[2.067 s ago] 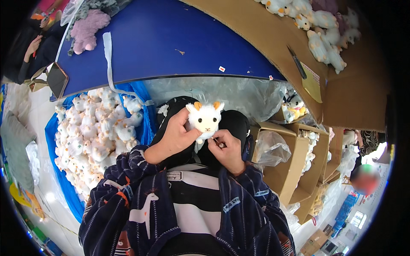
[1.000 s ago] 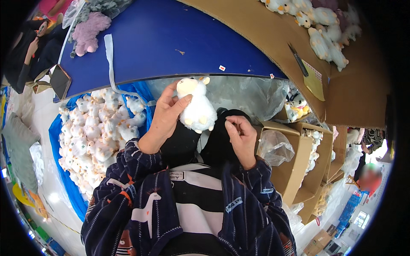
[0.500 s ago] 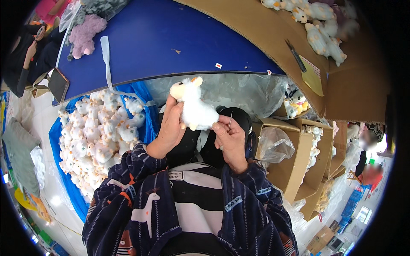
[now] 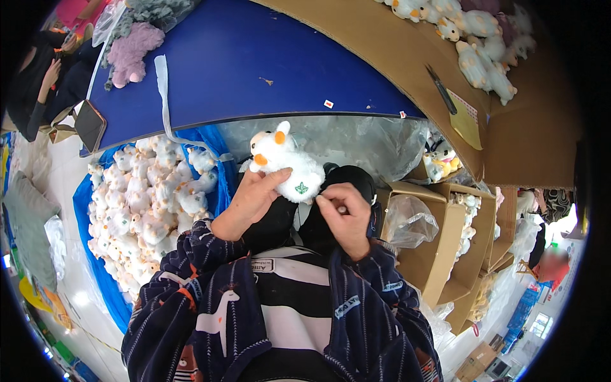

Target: The person sits on the floor and repeatedly picks up small white stuffed toys, trims loose threads or fibers from their faces and bodies using scissors, and places the finished items into a cardboard box.

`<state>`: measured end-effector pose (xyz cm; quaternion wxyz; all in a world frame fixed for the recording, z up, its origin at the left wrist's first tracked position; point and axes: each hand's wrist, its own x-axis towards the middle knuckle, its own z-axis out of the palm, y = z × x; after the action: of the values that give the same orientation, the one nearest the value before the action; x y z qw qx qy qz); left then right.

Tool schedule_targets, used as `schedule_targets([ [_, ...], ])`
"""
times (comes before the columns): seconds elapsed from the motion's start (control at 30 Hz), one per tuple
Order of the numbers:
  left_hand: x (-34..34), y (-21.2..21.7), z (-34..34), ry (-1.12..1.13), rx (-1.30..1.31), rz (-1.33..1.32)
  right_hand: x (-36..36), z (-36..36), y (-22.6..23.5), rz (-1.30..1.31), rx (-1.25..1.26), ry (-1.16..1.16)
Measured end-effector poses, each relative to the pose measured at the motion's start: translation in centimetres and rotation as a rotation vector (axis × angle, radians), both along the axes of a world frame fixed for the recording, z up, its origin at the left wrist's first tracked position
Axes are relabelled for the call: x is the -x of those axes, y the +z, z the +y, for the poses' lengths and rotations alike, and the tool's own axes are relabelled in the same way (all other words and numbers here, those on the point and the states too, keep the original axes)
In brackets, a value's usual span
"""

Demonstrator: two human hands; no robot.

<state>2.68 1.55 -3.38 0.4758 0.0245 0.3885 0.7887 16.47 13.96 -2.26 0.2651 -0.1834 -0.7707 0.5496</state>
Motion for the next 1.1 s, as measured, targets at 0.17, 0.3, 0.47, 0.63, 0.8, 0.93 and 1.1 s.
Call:
schedule_targets([
  [0.17, -0.8, -0.7, 0.4, -0.046, 0.151, 0.443, 1.1, 0.3, 2.8, -0.100, -0.244, -0.005],
  [0.3, -1.1, -0.2, 0.3, -0.072, 0.239, 0.763, 1.6, 0.6, 1.1, -0.063, -0.408, -0.036],
  [0.47, -0.1, -0.4, -0.1, -0.009, 0.209, 0.526, 0.3, 1.2, 1.9, -0.048, 1.014, 0.156],
  [0.63, -0.2, -0.7, 0.0, -0.010, 0.230, 0.573, -0.5, 2.5, 1.2, -0.116, 0.476, 0.112],
  [0.8, -0.4, -0.7, 0.1, -0.037, 0.215, 0.695, 1.6, 1.4, 0.5, -0.072, -0.382, 0.081],
  [0.93, -0.4, -0.7, 0.2, -0.012, 0.183, 0.562, 1.1, 1.6, -0.1, -0.029, 0.271, 0.088],
  [1.1, 0.0, -1.0, 0.0, 0.006, 0.154, 0.437, -1.4, 3.3, 1.0, 0.062, 1.136, 0.279],
])
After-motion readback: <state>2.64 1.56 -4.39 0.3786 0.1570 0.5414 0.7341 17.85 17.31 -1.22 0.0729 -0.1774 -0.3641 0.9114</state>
